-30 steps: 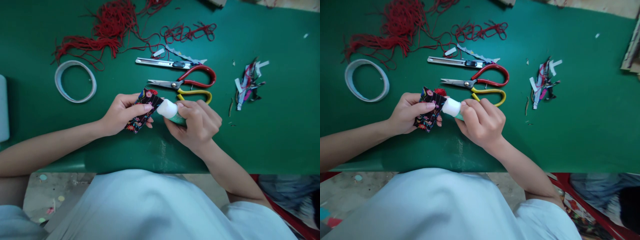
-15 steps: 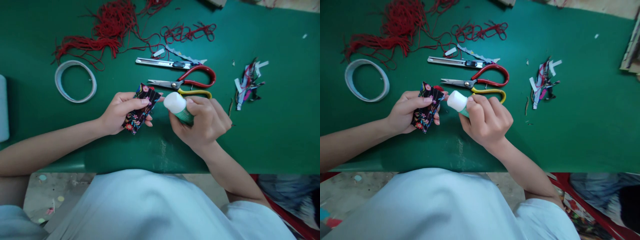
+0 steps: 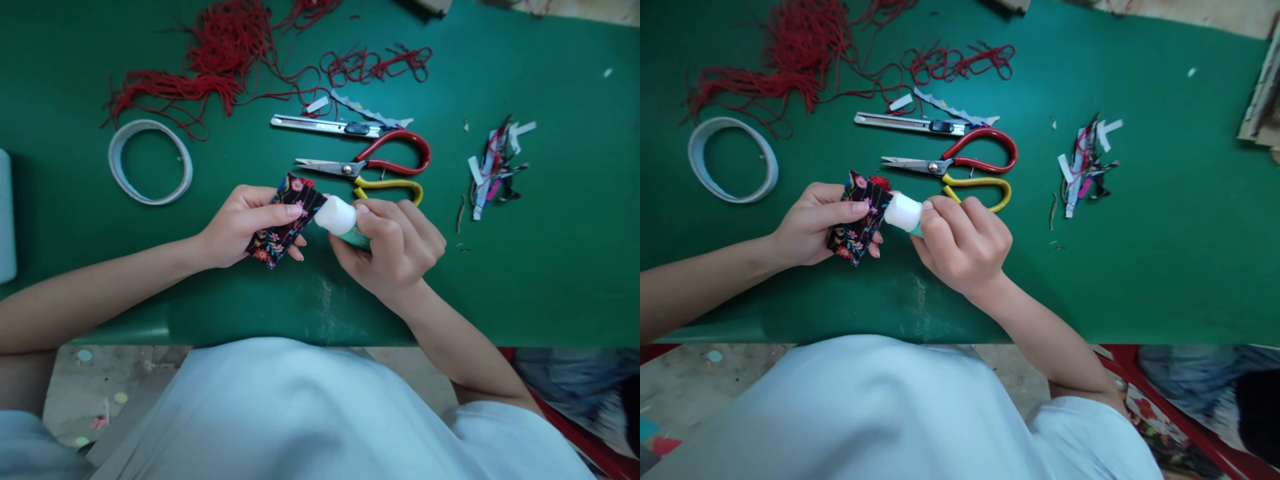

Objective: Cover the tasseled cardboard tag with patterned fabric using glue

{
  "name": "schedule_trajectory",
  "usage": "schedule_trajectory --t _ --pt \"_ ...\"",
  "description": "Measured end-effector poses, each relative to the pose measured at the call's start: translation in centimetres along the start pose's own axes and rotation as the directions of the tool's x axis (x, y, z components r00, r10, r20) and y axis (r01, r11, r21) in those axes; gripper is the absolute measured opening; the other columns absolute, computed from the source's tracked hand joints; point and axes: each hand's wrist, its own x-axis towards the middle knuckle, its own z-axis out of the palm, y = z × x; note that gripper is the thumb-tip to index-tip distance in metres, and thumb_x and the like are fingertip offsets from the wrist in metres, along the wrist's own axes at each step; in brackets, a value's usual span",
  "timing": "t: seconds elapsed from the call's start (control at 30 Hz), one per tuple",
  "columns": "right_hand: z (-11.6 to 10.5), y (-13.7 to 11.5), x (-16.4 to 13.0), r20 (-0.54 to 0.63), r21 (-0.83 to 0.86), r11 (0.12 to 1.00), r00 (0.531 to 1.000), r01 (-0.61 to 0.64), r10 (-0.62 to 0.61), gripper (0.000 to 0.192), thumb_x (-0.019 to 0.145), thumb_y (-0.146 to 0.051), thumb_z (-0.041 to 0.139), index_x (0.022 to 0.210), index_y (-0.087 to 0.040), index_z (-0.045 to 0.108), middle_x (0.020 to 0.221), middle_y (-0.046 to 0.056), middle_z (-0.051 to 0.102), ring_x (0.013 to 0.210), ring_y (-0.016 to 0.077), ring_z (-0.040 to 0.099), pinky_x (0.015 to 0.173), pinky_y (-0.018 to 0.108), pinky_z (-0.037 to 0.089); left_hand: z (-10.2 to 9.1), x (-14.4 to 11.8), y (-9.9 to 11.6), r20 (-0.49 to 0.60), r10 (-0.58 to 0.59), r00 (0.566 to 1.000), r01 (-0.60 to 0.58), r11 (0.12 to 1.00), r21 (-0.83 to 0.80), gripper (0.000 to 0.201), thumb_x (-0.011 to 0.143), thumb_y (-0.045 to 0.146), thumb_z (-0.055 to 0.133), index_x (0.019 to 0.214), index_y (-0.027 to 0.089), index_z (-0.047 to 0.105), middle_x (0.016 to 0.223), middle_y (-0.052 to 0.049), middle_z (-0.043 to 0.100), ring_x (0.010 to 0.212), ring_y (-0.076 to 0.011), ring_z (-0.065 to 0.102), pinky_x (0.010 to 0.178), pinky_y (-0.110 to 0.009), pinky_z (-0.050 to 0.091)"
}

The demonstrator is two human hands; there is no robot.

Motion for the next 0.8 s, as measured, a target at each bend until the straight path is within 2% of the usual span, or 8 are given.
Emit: schedule_trajectory --t 0.13,0.2,0.37,0.47,0.57,0.63,0.73,0.8 --pt "-0.04 0.17 -0.33 0.117 -0.051 0.998 0.992 -0.037 0.042 0.022 0.089 -0.043 0.057 0.091 -0.021 0.058 0.083 0.007 0.069 0.061 0.0155 0.053 0.053 0.031 0.038 -0.09 -0.02 -0.01 0.001 -0.007 1.0 0.007 0.999 0.035 0.021 0.07 0.031 0.073 0.071 0.013 0.062 0.056 0.0 0.069 0.052 -0.0206 0.07 0.047 -0.027 0.059" --pt "-0.1 0.14 -0.3 0.137 -0.068 0.997 0.989 -0.046 0.055 0.021 0.09 -0.042 0.056 0.09 -0.021 0.058 0.082 0.007 0.069 0.061 0.0155 0.053 0.053 0.031 0.037 -0.03 -0.01 -0.03 -0.019 -0.003 1.0 0.004 0.998 0.057 0.022 0.07 0.032 0.073 0.071 0.013 0.061 0.057 0.0 0.068 0.053 -0.0203 0.07 0.047 -0.027 0.059" --pt "-0.21 0.08 0.09 0.066 -0.057 0.997 0.996 -0.049 0.052 0.014 0.089 -0.034 0.059 0.092 -0.021 0.055 0.081 0.006 0.07 0.062 0.016 0.056 0.052 0.03 0.035 0.13 0.0 0.01 -0.063 0.0 0.998 0.004 0.997 0.075 0.024 0.072 0.034 0.073 0.071 0.013 0.061 0.056 0.001 0.067 0.046 -0.0168 0.067 0.042 -0.022 0.055" --pt "-0.3 0.27 0.17 0.038 -0.045 0.994 0.994 -0.099 0.101 0.015 0.089 -0.034 0.059 0.091 -0.02 0.055 0.082 0.008 0.071 0.063 0.0178 0.058 0.053 0.032 0.036 0.13 0.0 0.22 -0.075 -0.011 0.997 0.016 0.997 0.077 0.025 0.072 0.036 0.073 0.077 0.013 0.064 0.056 0.0 0.067 0.044 -0.0158 0.065 0.04 -0.02 0.052" --pt "-0.48 0.5 0.1 0.159 -0.035 0.98 0.967 -0.195 0.198 0.016 0.091 -0.038 0.056 0.088 -0.022 0.056 0.086 0.009 0.071 0.066 0.0199 0.06 0.055 0.034 0.038 0.09 0.05 0.44 -0.058 -0.02 0.998 0.024 0.998 0.061 0.03 0.074 0.037 0.071 0.092 0.013 0.068 0.058 0.001 0.067 0.044 -0.0147 0.066 0.041 -0.019 0.051" --pt "-0.53 0.54 0.02 0.22 -0.017 0.979 0.954 -0.204 0.203 0.017 0.092 -0.04 0.054 0.088 -0.023 0.057 0.088 0.008 0.072 0.067 0.0198 0.061 0.056 0.034 0.038 0.07 0.09 0.51 -0.051 -0.019 0.999 0.022 0.999 0.047 0.032 0.075 0.035 0.071 0.098 0.014 0.068 0.058 0.002 0.067 0.044 -0.014 0.065 0.041 -0.019 0.051" --pt "-0.36 0.38 -0.09 0.085 0.029 0.996 0.993 -0.085 0.083 0.015 0.089 -0.038 0.059 0.092 -0.023 0.057 0.086 0.007 0.072 0.063 0.0178 0.058 0.053 0.032 0.037 0.06 0.15 0.47 -0.048 -0.025 0.999 0.027 0.999 0.037 0.032 0.075 0.034 0.071 0.099 0.014 0.068 0.057 0.002 0.067 0.044 -0.0139 0.064 0.041 -0.019 0.05" --pt "-0.16 0.24 -0.15 0.039 0.009 0.999 0.998 -0.041 0.041 0.016 0.087 -0.037 0.06 0.093 -0.022 0.056 0.084 0.007 0.072 0.06 0.0169 0.056 0.052 0.032 0.036 0.05 0.15 0.39 -0.036 -0.028 0.999 0.029 0.999 0.04 0.031 0.075 0.034 0.07 0.1 0.015 0.068 0.058 0.002 0.067 0.044 -0.0142 0.065 0.041 -0.02 0.05"
